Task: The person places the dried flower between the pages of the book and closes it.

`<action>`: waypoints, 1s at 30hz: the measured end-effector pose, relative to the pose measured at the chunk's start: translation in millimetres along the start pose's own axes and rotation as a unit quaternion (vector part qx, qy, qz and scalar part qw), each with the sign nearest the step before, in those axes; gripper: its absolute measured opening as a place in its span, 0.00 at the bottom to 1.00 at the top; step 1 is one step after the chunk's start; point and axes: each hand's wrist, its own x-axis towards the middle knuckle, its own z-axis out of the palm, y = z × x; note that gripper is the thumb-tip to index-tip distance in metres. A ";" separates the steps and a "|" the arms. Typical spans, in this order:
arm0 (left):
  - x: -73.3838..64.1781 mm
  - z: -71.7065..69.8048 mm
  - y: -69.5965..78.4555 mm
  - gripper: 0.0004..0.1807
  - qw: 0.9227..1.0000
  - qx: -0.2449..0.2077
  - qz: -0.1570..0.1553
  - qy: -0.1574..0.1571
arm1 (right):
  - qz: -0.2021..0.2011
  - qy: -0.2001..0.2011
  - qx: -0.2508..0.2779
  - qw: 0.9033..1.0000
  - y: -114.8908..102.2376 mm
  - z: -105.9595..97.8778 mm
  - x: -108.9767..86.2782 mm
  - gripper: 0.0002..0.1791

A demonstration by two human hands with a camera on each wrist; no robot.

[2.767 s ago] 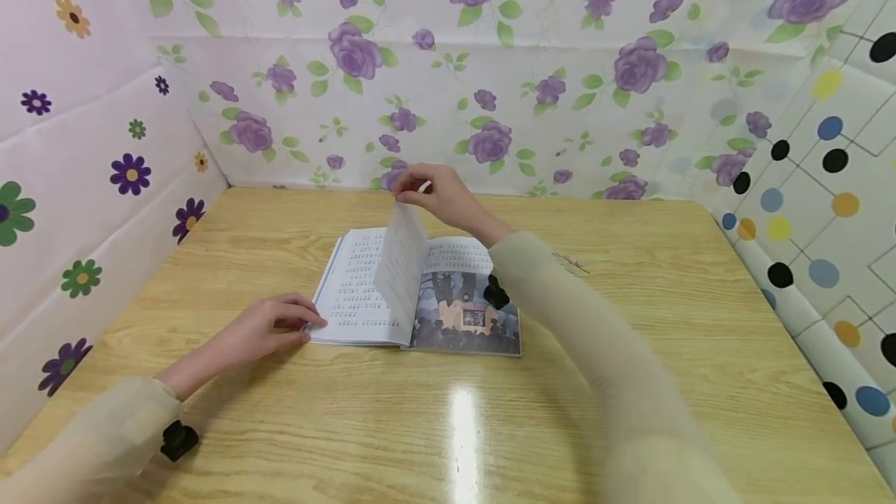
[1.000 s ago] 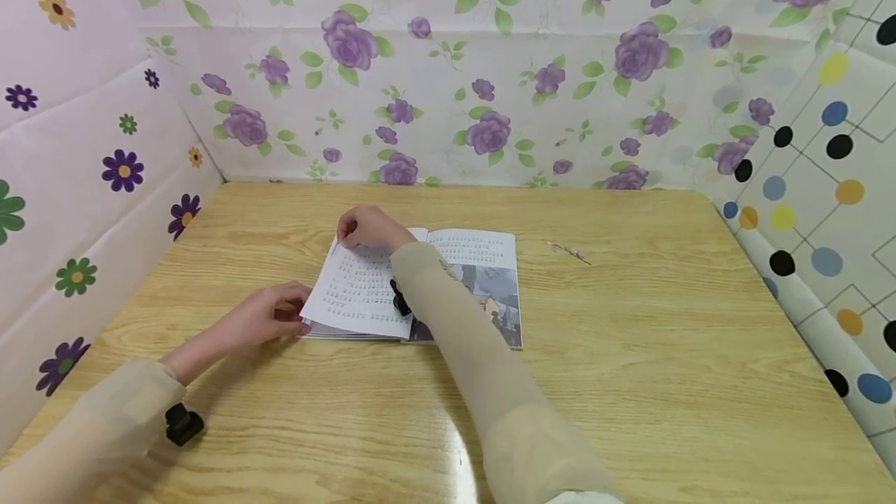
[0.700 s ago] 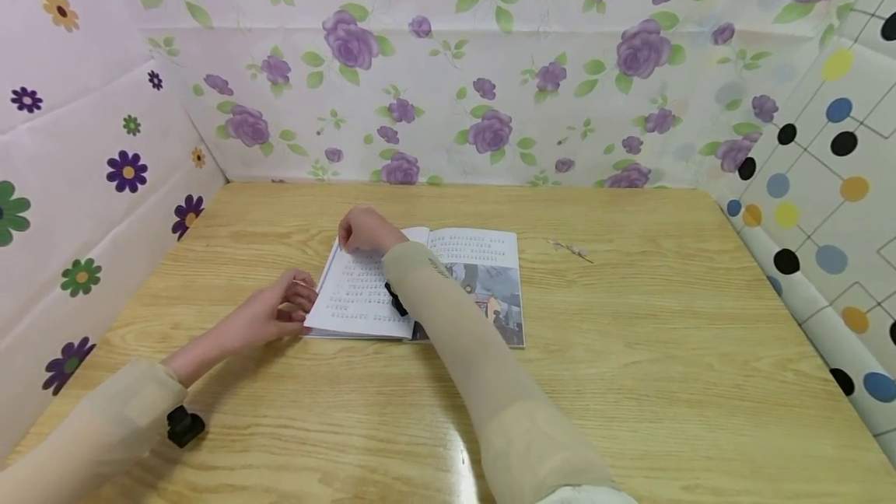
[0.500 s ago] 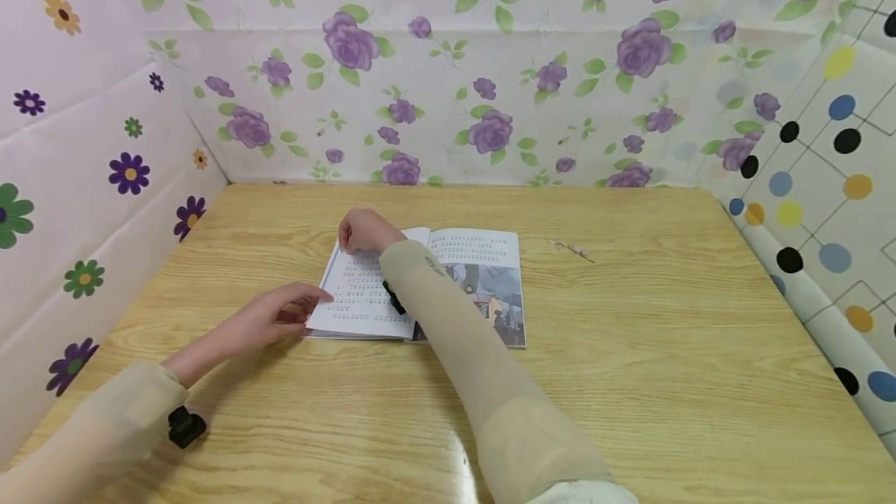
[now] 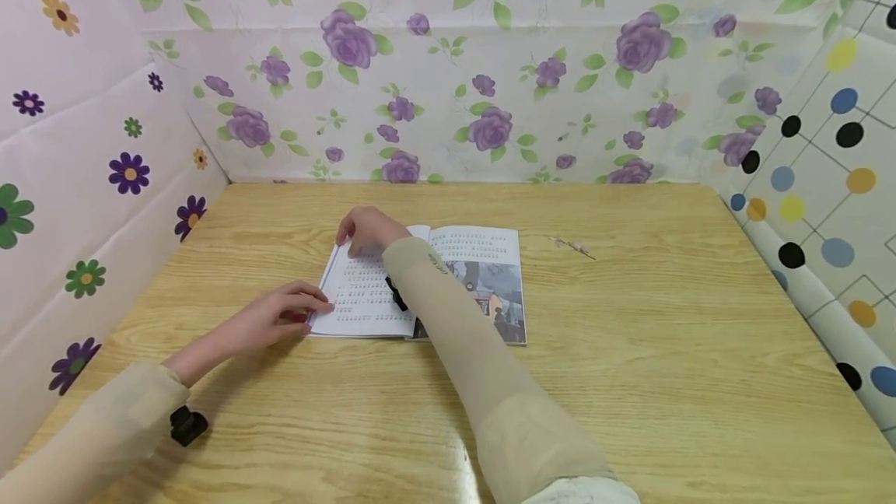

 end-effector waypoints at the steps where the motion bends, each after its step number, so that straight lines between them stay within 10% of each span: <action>1: 0.1 -0.1 0.2 0.19 1.000 0.001 0.000 -0.002 | 0.001 -0.002 0.005 1.000 0.1 -0.7 -1.3 0.15; 30: 5.5 -0.4 10.2 0.21 0.999 0.034 -0.001 0.001 | -0.017 -0.033 -0.011 0.999 1.0 -3.8 -8.7 0.20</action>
